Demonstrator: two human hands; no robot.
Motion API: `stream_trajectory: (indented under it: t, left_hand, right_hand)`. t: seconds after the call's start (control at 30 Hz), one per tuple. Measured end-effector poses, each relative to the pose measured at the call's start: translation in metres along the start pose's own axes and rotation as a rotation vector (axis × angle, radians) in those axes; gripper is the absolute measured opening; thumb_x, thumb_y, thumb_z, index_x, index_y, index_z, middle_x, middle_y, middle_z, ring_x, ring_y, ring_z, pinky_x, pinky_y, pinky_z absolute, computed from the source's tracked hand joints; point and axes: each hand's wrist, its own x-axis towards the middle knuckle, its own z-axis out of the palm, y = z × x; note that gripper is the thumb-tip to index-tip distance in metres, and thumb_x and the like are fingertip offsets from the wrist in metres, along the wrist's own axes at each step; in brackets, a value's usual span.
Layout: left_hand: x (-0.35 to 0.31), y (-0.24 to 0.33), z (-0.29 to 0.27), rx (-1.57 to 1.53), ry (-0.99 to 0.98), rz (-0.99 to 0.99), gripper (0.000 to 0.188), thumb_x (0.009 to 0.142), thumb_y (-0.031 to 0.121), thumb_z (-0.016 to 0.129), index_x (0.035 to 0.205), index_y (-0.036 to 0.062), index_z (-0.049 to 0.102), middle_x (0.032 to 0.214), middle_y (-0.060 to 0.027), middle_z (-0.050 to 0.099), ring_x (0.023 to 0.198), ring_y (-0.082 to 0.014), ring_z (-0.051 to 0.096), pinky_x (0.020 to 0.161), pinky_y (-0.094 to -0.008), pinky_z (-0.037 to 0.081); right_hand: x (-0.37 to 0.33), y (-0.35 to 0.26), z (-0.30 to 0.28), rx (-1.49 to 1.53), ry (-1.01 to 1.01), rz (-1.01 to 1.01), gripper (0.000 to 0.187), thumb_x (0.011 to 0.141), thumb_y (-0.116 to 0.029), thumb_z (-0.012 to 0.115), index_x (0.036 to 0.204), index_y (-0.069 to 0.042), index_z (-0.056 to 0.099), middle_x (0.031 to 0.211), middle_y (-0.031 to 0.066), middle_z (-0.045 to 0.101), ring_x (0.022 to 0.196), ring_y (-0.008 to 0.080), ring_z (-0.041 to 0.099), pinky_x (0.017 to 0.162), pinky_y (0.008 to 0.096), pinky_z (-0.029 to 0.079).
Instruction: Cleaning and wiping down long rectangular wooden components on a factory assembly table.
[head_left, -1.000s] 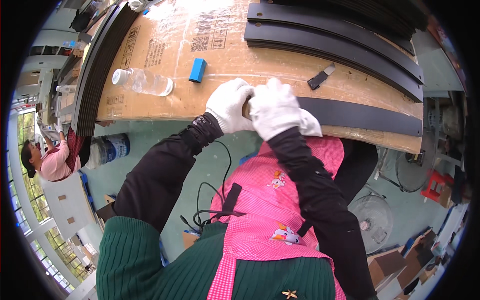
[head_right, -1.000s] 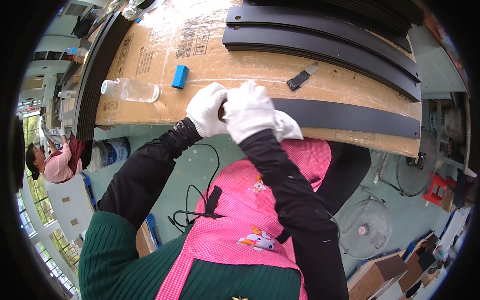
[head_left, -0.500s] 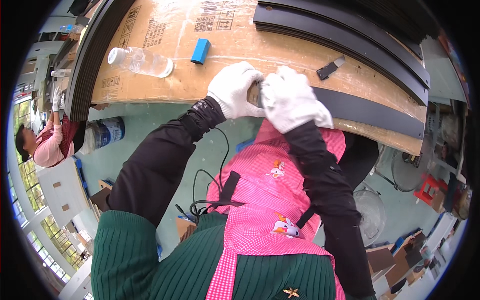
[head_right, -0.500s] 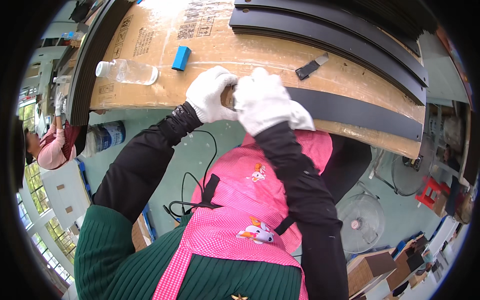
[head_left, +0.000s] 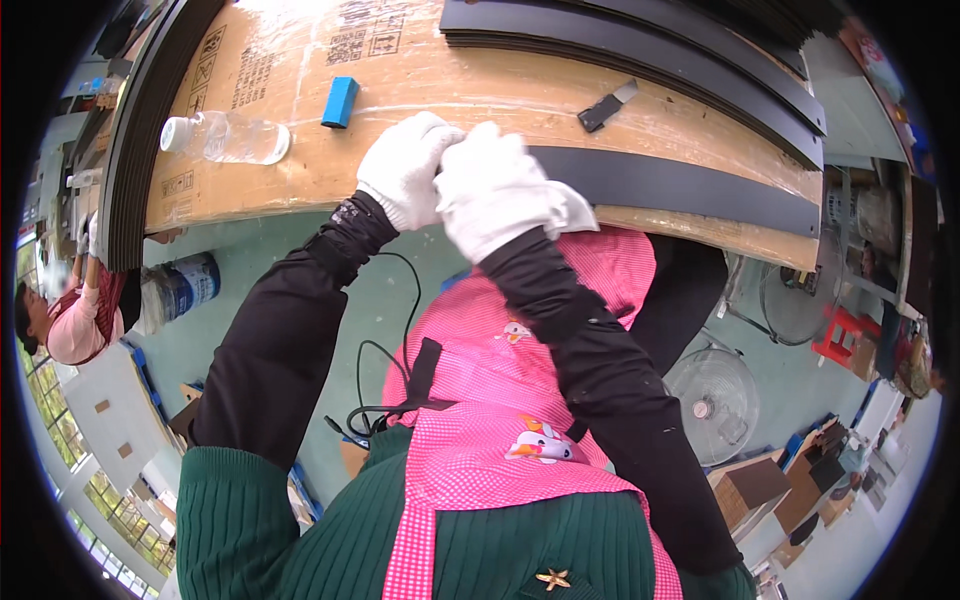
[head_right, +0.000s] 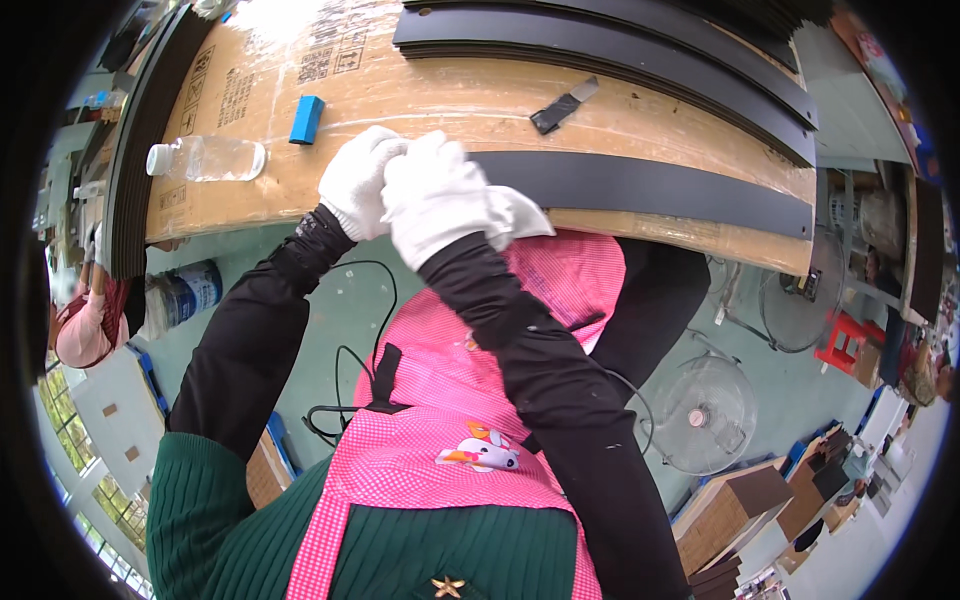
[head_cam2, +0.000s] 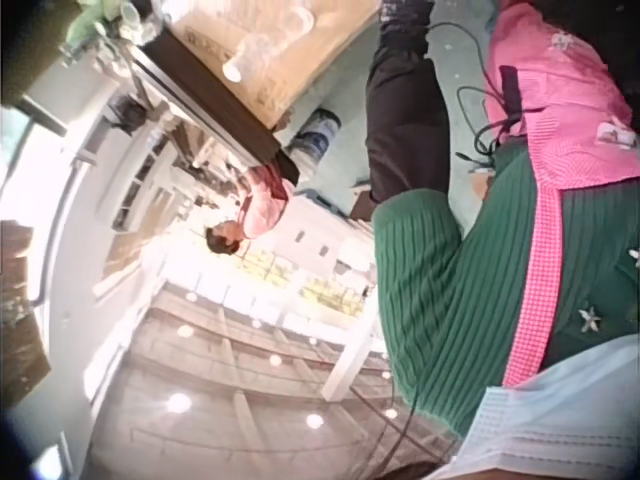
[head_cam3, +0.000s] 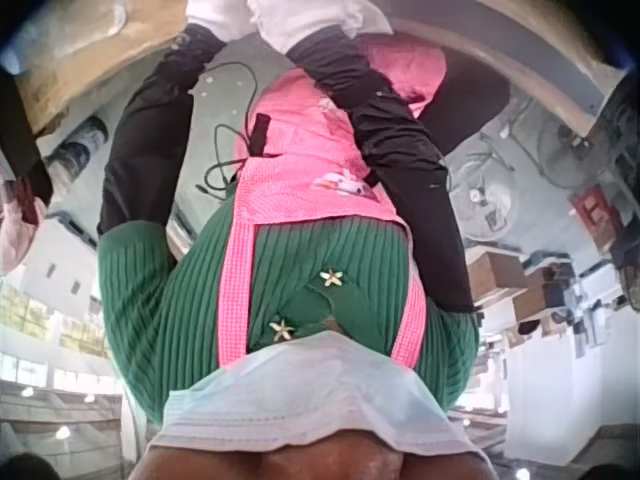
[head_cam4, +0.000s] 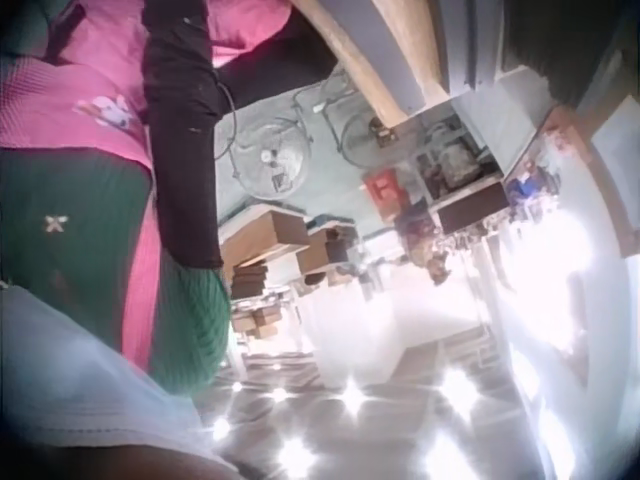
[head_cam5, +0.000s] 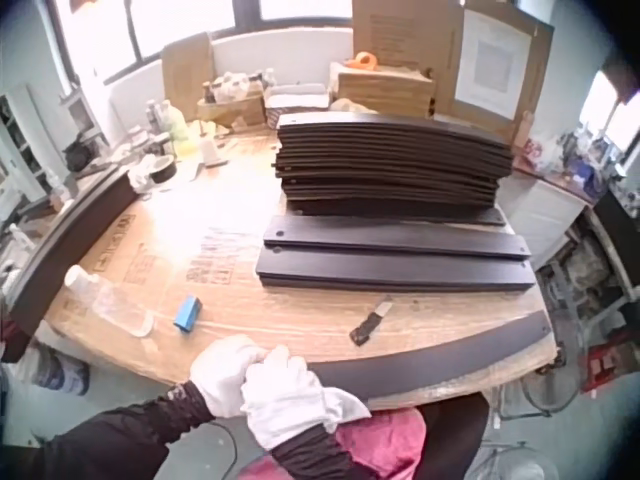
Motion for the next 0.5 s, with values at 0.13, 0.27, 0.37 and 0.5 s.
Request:
stream_trajectory:
  t: [0.13, 0.27, 0.37, 0.5]
  left_hand:
    - [-0.009, 0.008, -0.012, -0.023, -0.058, -0.082, 0.073, 0.06, 0.043, 0.095, 0.112, 0.0038, 0.062, 0.1, -0.0123, 0.064, 0.097, -0.0318, 0.064, 0.087, -0.0411, 0.053]
    - [0.002, 0.014, -0.01, -0.044, -0.047, -0.071, 0.069, 0.057, 0.038, 0.096, 0.108, 0.0051, 0.064, 0.101, -0.011, 0.065, 0.096, -0.0307, 0.065, 0.087, -0.0399, 0.054]
    - [-0.001, 0.009, -0.01, -0.046, -0.031, -0.049, 0.073, 0.06, 0.046, 0.094, 0.11, 0.0035, 0.063, 0.1, -0.0128, 0.063, 0.097, -0.033, 0.064, 0.087, -0.0418, 0.054]
    - [0.001, 0.008, -0.006, -0.058, -0.038, -0.073, 0.07, 0.062, 0.046, 0.093, 0.11, 0.0039, 0.064, 0.1, -0.013, 0.063, 0.097, -0.0336, 0.064, 0.087, -0.0422, 0.054]
  right_hand:
    - [-0.008, 0.066, -0.03, -0.155, -0.063, 0.091, 0.023, 0.091, -0.024, 0.059, 0.085, -0.01, 0.076, 0.082, 0.0116, 0.07, 0.08, 0.0275, 0.073, 0.071, 0.0408, 0.06]
    - [-0.061, 0.246, -0.045, -0.01, 0.23, 0.651, 0.027, 0.096, -0.023, 0.052, 0.086, -0.009, 0.073, 0.084, 0.0133, 0.07, 0.081, 0.0294, 0.072, 0.069, 0.0418, 0.059]
    - [-0.06, 0.213, -0.052, -0.465, 0.298, 0.494, 0.025, 0.097, -0.025, 0.052, 0.09, -0.012, 0.073, 0.093, 0.0132, 0.071, 0.082, 0.0288, 0.071, 0.068, 0.0424, 0.059]
    - [-0.025, 0.074, -0.003, -0.104, 0.086, 0.388, 0.019, 0.092, -0.029, 0.057, 0.083, -0.014, 0.064, 0.08, 0.0103, 0.061, 0.078, 0.0298, 0.067, 0.071, 0.0436, 0.056]
